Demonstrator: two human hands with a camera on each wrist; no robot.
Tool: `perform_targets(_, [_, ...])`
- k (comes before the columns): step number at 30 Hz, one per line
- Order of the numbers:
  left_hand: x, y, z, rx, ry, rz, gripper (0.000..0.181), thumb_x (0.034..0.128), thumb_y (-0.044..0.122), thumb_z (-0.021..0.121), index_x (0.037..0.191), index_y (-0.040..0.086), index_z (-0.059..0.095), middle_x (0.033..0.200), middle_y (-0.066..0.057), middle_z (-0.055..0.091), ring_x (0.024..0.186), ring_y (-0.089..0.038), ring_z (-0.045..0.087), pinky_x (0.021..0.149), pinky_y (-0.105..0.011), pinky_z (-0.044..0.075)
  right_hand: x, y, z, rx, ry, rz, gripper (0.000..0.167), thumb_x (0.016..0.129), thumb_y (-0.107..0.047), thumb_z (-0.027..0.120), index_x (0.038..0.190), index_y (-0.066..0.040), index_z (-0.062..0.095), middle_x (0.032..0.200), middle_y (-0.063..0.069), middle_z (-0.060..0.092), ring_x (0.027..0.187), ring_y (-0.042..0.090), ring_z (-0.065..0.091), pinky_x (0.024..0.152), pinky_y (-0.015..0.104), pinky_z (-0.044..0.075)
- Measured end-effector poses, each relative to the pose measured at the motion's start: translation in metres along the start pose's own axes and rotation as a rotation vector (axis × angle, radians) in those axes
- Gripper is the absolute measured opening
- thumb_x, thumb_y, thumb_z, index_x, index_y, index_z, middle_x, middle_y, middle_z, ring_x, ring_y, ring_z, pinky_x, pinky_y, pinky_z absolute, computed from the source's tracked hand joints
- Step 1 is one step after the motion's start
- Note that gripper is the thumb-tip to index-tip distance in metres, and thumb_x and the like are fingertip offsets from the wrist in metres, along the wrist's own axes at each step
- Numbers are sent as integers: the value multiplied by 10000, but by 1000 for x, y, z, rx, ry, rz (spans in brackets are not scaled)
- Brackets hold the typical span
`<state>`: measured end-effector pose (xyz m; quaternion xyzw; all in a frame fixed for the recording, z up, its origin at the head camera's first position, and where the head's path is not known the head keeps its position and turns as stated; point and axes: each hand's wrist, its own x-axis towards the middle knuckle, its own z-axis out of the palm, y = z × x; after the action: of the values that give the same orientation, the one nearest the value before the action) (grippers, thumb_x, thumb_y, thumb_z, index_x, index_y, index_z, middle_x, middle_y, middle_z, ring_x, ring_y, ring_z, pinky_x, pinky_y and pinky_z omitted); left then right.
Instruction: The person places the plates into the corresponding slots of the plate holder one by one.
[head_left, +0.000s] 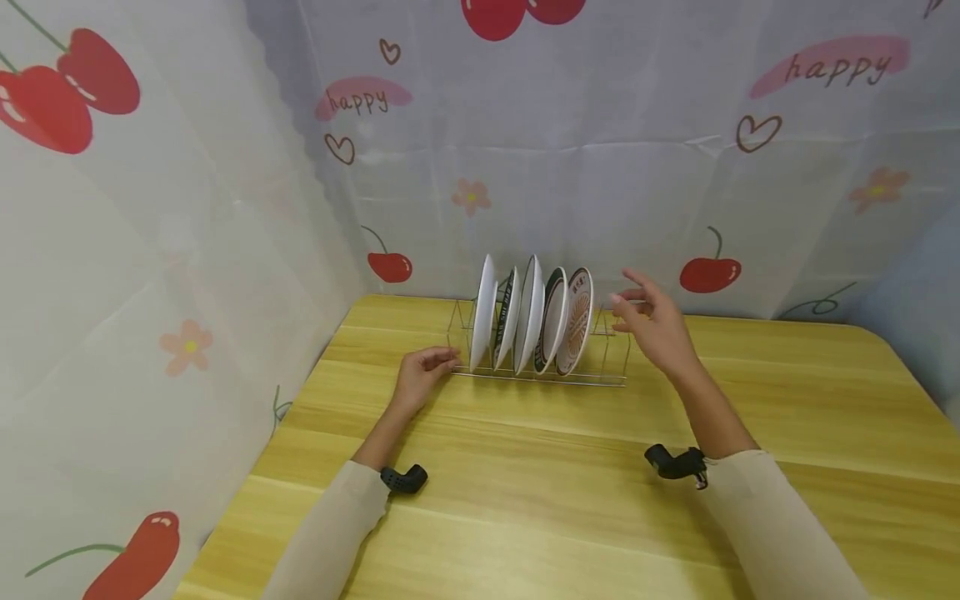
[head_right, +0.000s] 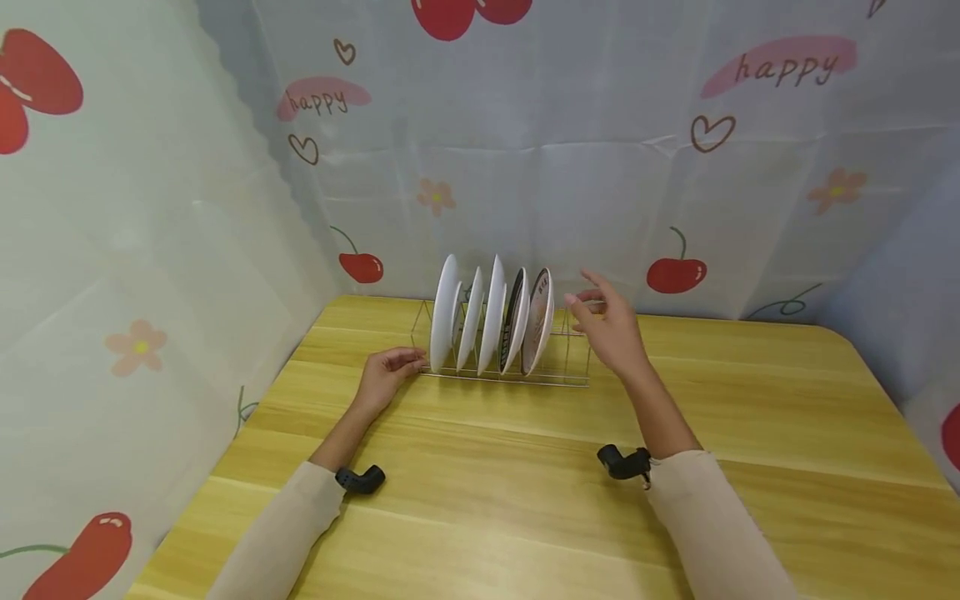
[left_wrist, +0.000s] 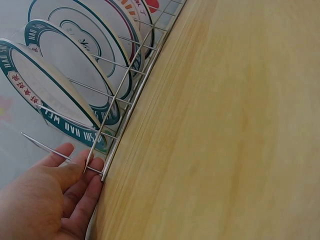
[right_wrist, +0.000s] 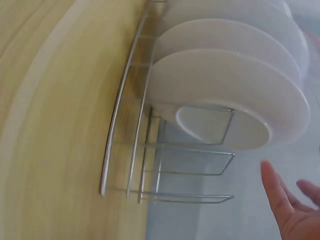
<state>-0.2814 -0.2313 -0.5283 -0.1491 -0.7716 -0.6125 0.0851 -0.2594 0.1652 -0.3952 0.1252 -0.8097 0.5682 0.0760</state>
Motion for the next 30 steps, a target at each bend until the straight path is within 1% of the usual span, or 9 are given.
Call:
perform_targets(3, [-1,2,1,8,-2,-11,182,925,54,737,1099,18,774,1044,-159,759,959,-305,738,797,-275,610,-11,5,-5,38,124,38,555,1056,-288,570,1562,-128,405,1286,225,566,1046,242,652,795,226,603])
perform_targets(6, [-1,2,3,2,-6,-11,180,928,41,730,1101,21,773,1049,-148,760,946,-243,743,789,-257,609,-19,12,-12,-29,158,81,520,1057,-250,569,1536,-94,443,1245,234,594,1063,322,648,761,183,593])
perform_targets(9, [-1,2,2,-20,-8,-6,186,935,4,708,1113,-12,760,1047,-174,756,930,-219,748,790,-266,612,-22,18,-16,-92,82,129,516,1063,-253,555,1516,-30,452,1255,282,602,1052,375,646,728,203,604])
perform_targets(12, [-1,3,2,-46,-10,-9,192,943,-11,694,1124,-52,743,1030,-206,750,907,-218,753,791,-286,618,-23,26,-22,-43,-56,210,547,1070,-272,544,1521,12,424,1318,323,565,1042,400,661,762,311,629])
perform_targets(14, [-1,2,3,-73,-13,-16,202,954,9,689,1134,-70,732,1018,-227,746,893,-230,756,797,-308,622,-24,31,-26,18,-139,268,571,1076,-288,532,1535,23,392,1351,335,532,1020,368,683,818,393,626])
perform_targets(16, [-1,2,4,-89,-12,-17,225,964,49,692,1149,-75,725,1013,-241,742,888,-249,757,800,-329,624,-25,36,-29,65,-198,304,569,1084,-268,517,1541,37,368,1342,341,523,1004,337,702,858,433,613])
perform_targets(18, [0,2,6,-109,-12,-15,251,973,85,690,1165,-75,718,1014,-256,736,888,-282,756,802,-356,625,-26,40,-32,88,-237,309,551,1087,-230,510,1534,58,364,1310,339,543,1000,324,711,884,454,601])
perform_targets(24, [-1,2,5,-122,-7,12,263,977,91,682,1167,-88,712,1020,-293,722,915,-351,745,788,-390,627,-24,50,-30,167,-305,304,510,1070,-143,535,1495,100,392,1198,320,644,1032,348,717,924,479,573])
perform_targets(30, [-3,6,4,-132,-20,7,239,973,75,685,1151,-81,722,999,-264,736,910,-281,755,771,-353,630,-26,49,-23,183,-259,294,476,1076,-142,519,1470,107,425,1180,335,642,1001,296,735,918,432,576])
